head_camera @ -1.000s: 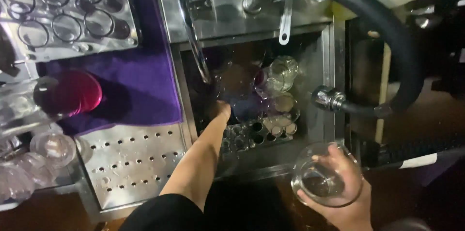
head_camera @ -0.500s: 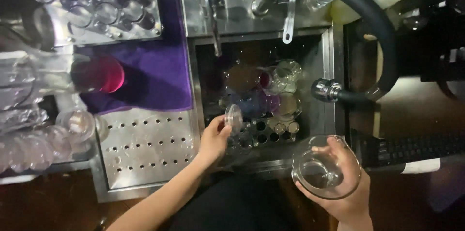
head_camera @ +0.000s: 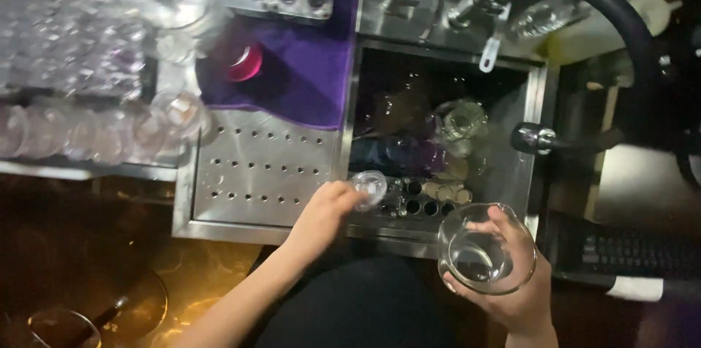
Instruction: Rinsing various types of glassware using a bar sink and a pressurized glass rinser.
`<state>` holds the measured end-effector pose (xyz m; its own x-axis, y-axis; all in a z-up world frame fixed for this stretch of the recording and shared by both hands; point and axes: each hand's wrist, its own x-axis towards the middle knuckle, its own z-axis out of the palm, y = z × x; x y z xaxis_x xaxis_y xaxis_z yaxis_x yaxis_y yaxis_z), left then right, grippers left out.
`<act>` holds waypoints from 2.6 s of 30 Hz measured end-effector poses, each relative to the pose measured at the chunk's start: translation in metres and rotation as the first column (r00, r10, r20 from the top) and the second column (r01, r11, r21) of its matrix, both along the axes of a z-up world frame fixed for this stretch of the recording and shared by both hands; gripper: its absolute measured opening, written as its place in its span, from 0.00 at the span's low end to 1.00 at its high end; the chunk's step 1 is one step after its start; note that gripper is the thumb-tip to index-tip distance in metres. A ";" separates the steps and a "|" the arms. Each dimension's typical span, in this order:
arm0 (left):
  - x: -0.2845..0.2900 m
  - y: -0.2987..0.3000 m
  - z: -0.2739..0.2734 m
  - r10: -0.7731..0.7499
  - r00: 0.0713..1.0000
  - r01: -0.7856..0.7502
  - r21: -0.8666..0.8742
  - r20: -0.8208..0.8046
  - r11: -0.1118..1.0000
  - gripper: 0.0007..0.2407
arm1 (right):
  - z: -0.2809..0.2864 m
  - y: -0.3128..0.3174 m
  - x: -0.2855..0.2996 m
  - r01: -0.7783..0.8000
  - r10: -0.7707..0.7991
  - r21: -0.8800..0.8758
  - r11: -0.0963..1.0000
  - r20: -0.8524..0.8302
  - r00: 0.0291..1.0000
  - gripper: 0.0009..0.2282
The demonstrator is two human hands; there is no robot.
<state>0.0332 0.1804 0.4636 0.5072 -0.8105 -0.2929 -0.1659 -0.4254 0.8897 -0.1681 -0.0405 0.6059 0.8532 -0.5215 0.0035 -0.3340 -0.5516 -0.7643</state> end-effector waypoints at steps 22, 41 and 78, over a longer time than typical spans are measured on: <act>0.112 0.164 -0.019 0.349 0.109 -0.360 -0.290 0.931 0.887 0.10 | -0.011 0.081 0.087 -0.489 0.502 -0.200 0.849 0.013 0.865 0.50; 0.119 0.129 0.021 0.528 0.493 -0.396 -0.362 0.691 0.844 0.17 | -0.017 0.094 0.156 -0.245 0.417 -0.475 0.845 0.299 0.858 0.38; 0.018 0.028 0.045 -0.026 0.999 0.041 0.427 -0.042 0.903 0.14 | -0.124 -0.036 0.116 0.330 -0.218 0.333 0.883 -0.332 0.918 0.15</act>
